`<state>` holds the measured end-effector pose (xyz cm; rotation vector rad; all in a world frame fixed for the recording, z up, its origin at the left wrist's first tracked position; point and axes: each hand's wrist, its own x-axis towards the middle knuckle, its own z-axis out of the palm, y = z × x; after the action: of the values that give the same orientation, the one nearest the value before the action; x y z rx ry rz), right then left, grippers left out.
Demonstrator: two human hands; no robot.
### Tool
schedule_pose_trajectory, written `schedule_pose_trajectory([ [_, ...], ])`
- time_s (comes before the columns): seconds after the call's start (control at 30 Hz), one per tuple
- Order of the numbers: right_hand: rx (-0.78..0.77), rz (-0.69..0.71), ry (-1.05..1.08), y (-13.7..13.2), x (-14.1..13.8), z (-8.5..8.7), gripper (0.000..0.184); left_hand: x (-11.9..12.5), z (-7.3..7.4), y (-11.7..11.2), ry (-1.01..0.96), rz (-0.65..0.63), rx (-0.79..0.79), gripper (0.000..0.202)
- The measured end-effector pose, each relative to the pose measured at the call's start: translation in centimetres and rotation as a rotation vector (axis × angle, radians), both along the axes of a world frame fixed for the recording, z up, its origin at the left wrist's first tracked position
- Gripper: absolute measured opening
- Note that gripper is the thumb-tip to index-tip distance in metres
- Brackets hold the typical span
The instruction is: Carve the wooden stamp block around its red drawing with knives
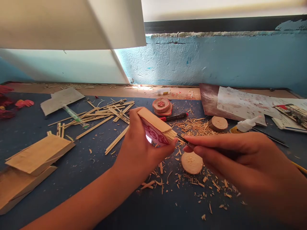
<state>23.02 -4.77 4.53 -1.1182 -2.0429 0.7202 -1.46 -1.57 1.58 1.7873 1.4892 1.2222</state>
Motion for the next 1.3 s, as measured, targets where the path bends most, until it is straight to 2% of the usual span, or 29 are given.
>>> schedule_pose_trajectory([
  [0.07, 0.019, -0.016, 0.002, -0.1, 0.1, -0.1, 0.034, 0.0, 0.1, 0.0, 0.009, 0.003, -0.007, 0.065],
  [0.13, 0.231, -0.017, -0.101, -0.2, 0.2, -0.4, 0.033, 0.0, 0.1, 0.0, 0.019, 0.004, -0.012, 0.065],
  [0.2, 0.459, -0.004, -0.218, -0.4, 0.3, -0.7, 0.039, -0.1, 0.1, 0.0, 0.027, 0.006, -0.004, 0.067],
  [0.23, 0.517, 0.005, -0.245, -0.4, 0.2, -0.8, 0.041, -0.1, 0.1, -0.1, 0.031, 0.006, -0.001, 0.067],
  [0.27, 0.518, 0.002, -0.232, -0.4, 0.2, -0.9, 0.041, -0.1, 0.1, -0.1, 0.036, 0.008, 0.002, 0.066],
  [0.3, 0.455, -0.007, -0.187, -0.4, 0.1, -1.0, 0.039, -0.1, 0.2, -0.1, 0.042, 0.009, 0.005, 0.066],
  [0.4, 0.101, -0.037, 0.012, -0.2, -0.2, -1.0, 0.030, 0.0, 0.2, -0.2, 0.054, 0.018, 0.006, 0.064],
  [0.47, 0.000, -0.047, 0.052, -0.1, -0.2, -1.0, 0.031, 0.0, 0.1, -0.2, 0.056, 0.026, 0.010, 0.064],
  [0.5, 0.052, -0.036, 0.015, -0.1, -0.1, -1.0, 0.030, 0.0, 0.1, -0.2, 0.056, 0.027, 0.008, 0.064],
  [0.6, 0.427, -0.016, -0.170, -0.2, 0.1, -1.1, 0.033, 0.0, 0.0, -0.2, 0.051, 0.032, 0.002, 0.066],
  [0.63, 0.514, -0.007, -0.211, -0.2, 0.1, -1.1, 0.034, 0.0, 0.0, -0.1, 0.054, 0.036, 0.001, 0.068],
  [0.67, 0.533, -0.004, -0.215, -0.2, 0.1, -1.1, 0.034, 0.0, 0.0, -0.1, 0.060, 0.040, 0.004, 0.069],
  [0.7, 0.486, -0.016, -0.178, -0.2, 0.0, -1.0, 0.033, 0.0, 0.0, -0.1, 0.068, 0.043, 0.009, 0.069],
  [0.83, 0.035, -0.018, -0.008, 0.1, -0.4, -0.5, 0.031, -0.1, -0.1, -0.1, 0.086, 0.042, 0.021, 0.071],
  [0.87, 0.024, -0.012, -0.014, 0.1, -0.5, -0.5, 0.031, -0.1, -0.1, -0.1, 0.091, 0.044, 0.026, 0.071],
  [0.9, 0.086, -0.008, -0.043, 0.1, -0.5, -0.6, 0.030, -0.2, -0.2, -0.1, 0.099, 0.048, 0.031, 0.070],
  [0.97, 0.320, -0.030, -0.111, 0.1, -0.5, -0.8, 0.032, -0.2, -0.3, -0.2, 0.123, 0.054, 0.044, 0.071],
  [1.0, 0.404, -0.034, -0.136, 0.1, -0.5, -0.9, 0.035, -0.3, -0.3, -0.2, 0.136, 0.059, 0.054, 0.071],
  [1.03, 0.425, -0.029, -0.143, 0.2, -0.5, -1.0, 0.035, -0.3, -0.4, -0.2, 0.149, 0.063, 0.064, 0.072],
  [1.07, 0.373, -0.026, -0.128, 0.2, -0.6, -1.1, 0.034, -0.4, -0.5, -0.2, 0.162, 0.067, 0.081, 0.073],
  [1.17, 0.033, -0.023, -0.011, 0.3, -0.8, -1.1, 0.031, -0.4, -0.8, -0.2, 0.196, 0.076, 0.136, 0.075],
  [1.2, -0.025, -0.038, 0.019, 0.3, -0.9, -1.2, 0.031, -0.5, -0.9, -0.2, 0.204, 0.076, 0.150, 0.076],
  [1.23, -0.020, -0.054, 0.030, 0.3, -1.0, -1.4, 0.030, -0.5, -0.9, -0.2, 0.208, 0.076, 0.160, 0.076],
  [1.3, 0.131, -0.102, 0.015, 0.1, -1.0, -1.8, 0.029, -0.6, -1.0, -0.3, 0.212, 0.074, 0.171, 0.077],
])
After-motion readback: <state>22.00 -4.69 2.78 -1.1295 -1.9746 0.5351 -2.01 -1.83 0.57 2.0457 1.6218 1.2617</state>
